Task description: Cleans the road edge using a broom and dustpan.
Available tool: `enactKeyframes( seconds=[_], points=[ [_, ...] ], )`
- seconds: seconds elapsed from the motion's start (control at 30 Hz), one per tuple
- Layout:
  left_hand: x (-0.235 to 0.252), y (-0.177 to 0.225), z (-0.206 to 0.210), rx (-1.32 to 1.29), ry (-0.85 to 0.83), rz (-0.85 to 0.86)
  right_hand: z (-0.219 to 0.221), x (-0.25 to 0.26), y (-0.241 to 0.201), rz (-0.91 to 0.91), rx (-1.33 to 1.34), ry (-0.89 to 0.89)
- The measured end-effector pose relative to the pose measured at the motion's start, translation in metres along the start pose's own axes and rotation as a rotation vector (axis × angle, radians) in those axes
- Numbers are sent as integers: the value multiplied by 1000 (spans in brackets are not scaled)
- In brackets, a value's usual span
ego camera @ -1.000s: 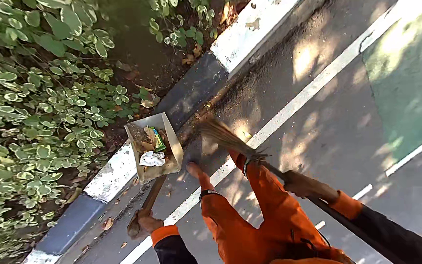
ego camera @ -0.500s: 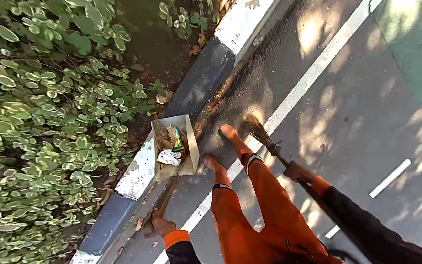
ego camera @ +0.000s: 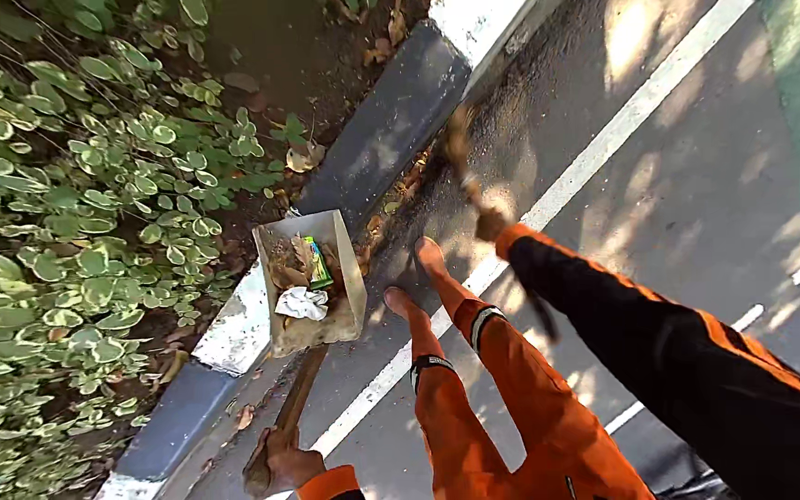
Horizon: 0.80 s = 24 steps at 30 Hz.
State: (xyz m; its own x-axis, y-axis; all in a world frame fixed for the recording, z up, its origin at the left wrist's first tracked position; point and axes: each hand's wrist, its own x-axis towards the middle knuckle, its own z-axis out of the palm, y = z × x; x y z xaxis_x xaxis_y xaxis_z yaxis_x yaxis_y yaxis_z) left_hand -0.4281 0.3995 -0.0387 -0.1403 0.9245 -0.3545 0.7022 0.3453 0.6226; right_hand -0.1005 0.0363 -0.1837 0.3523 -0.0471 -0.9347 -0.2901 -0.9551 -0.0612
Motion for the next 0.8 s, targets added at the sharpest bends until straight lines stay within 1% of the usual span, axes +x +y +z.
enactKeyframes(
  seconds=[0.03,0.07,0.1,0.13,0.2,0.23,0.27,0.3,0.37,0.4,0.43,0.47,0.5,0.53,0.57,0.6,0.63,0.67,0.7,0.73,0.8],
  points=[
    [-1,-2,-2,-12,11,-9,31,-17,10,-29,6,-72],
    [-1,-3,-3,-20,19,-12,47,-42,17,-33,11,-156],
    [0,-1,-4,-24,19,-17,47,-74,24,-26,-14,-253],
    [2,2,-3,-28,22,-19,38,-103,34,-5,-52,-333],
    [8,0,1,-40,31,-20,-1,-158,64,93,-56,-436],
    [9,-2,0,-40,36,-15,-25,-185,82,151,-31,-440],
    [10,-2,-1,-47,45,-5,-45,-204,98,198,-8,-388],
    [12,0,0,-59,48,8,-63,-213,109,232,-6,-290],
    [11,6,4,-80,54,28,-87,-197,108,311,-53,-82],
    [9,7,7,-87,61,32,-88,-176,97,333,-64,8],
    [10,7,8,-93,68,30,-79,-149,82,341,-59,67],
    [11,7,7,-94,71,26,-57,-116,64,341,-51,93],
    [11,7,5,-88,78,27,-23,-83,48,316,-31,86],
    [11,8,5,-80,88,29,17,-56,31,253,-29,27],
    [13,9,5,-79,92,25,57,-39,11,166,-57,-53],
    [17,8,4,-72,92,12,93,-39,-10,78,-98,-131],
    [21,7,1,-66,88,-13,119,-52,-24,2,-158,-187],
    [25,5,-5,-58,85,-38,129,-76,-32,-34,-207,-268],
    [28,5,-10,-52,86,-58,125,-104,-30,-40,-214,-338],
    [32,5,-12,-54,88,-74,109,-129,-18,-54,-223,-389],
    [38,10,-12,-65,91,-91,47,-181,8,-68,-288,-518]
  ],
)
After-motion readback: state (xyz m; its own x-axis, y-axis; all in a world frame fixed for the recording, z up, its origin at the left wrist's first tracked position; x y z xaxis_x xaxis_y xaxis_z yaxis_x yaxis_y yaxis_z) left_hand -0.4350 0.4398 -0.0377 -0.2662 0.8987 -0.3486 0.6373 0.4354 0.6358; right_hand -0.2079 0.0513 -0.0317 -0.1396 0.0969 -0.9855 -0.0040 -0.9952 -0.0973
